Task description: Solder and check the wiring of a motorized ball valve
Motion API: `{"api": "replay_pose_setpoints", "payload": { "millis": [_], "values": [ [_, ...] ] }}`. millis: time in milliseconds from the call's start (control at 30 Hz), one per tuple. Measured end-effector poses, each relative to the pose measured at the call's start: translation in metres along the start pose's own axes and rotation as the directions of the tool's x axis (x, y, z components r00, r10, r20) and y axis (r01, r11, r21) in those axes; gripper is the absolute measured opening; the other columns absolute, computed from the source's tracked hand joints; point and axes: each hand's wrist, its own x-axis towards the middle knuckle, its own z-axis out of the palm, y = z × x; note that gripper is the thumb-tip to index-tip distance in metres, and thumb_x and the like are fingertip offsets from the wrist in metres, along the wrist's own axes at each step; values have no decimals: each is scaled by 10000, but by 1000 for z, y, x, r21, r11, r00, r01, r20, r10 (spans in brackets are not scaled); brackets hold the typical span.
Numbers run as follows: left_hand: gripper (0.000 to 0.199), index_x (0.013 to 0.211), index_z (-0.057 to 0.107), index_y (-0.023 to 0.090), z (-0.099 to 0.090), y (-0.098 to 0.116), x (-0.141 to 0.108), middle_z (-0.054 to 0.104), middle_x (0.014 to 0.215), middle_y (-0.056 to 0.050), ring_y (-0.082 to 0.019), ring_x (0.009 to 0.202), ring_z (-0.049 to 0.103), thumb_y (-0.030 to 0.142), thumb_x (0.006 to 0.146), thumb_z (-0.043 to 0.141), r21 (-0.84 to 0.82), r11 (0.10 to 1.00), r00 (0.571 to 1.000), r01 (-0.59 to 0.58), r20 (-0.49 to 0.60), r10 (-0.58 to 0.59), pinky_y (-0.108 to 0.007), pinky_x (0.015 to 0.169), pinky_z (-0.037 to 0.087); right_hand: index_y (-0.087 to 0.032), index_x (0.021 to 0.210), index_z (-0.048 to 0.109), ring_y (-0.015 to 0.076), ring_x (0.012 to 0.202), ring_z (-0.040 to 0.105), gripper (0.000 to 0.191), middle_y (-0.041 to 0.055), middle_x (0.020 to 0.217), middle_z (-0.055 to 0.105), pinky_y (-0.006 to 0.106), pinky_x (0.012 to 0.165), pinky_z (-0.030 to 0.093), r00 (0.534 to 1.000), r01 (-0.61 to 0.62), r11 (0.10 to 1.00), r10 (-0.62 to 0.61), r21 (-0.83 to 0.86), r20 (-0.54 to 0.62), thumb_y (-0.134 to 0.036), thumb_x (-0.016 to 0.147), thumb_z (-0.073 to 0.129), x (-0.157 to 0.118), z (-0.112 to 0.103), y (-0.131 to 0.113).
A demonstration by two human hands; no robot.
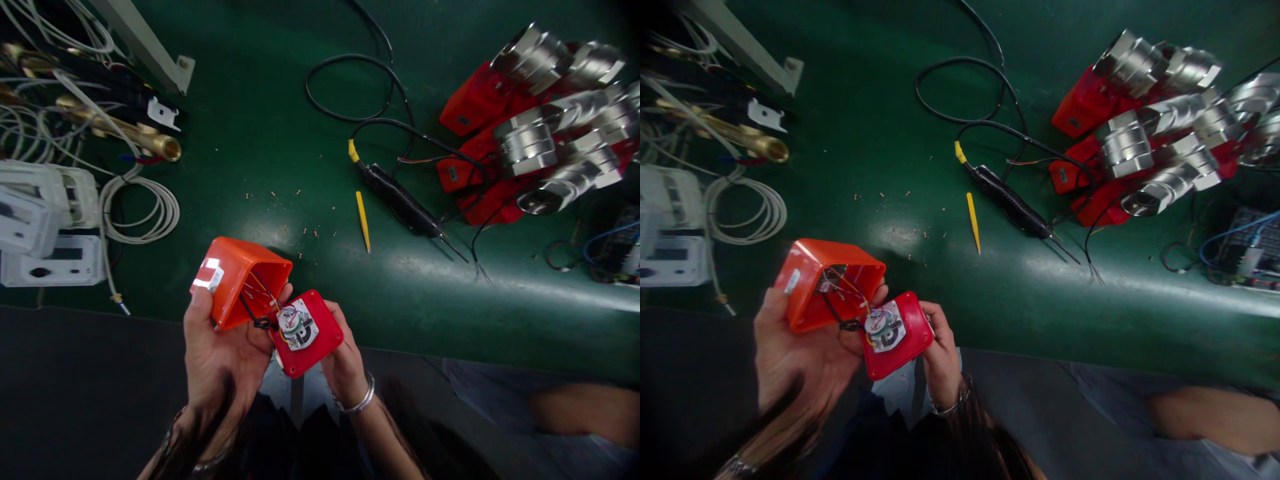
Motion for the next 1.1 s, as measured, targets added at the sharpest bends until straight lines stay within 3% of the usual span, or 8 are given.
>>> {"api": "replay_pose_setpoints", "payload": {
  "millis": [367,633,867,1100],
  "values": [
    [564,1345,622,248,-10,-9,-3,738,1174,-142,-358,888,762,608,917,546,27,999,998,-42,45,41,-429,664,657,-267,1154,676,214,996,613,404,9,1096,662,306,889,488,1000,-4,1000,4,-11,9,-439,798,758,-2,-9,8],
    [520,1230,690,227,-2,-11,-8,773,1059,-117,-316,836,771,607,945,479,-35,999,1000,-15,24,16,-416,682,661,-269,1156,671,237,1023,629,465,20,1093,659,372,935,510,999,25,1000,-25,-6,24,-510,767,748,-2,-13,7],
    [526,1217,697,220,2,-13,-12,759,1135,-90,-298,881,765,619,899,566,-82,996,999,-44,22,46,-429,744,670,-290,1168,665,228,941,660,470,27,1101,676,356,820,561,999,27,996,-29,80,31,-557,786,729,-5,-17,9],
    [558,1228,680,215,0,-13,-12,766,1091,-87,-296,888,761,637,870,610,-115,993,996,-20,79,29,-438,779,666,-284,1150,660,231,944,661,515,23,1095,678,365,837,560,999,32,996,-35,88,36,-586,743,753,-4,-19,10]
  ]
}}
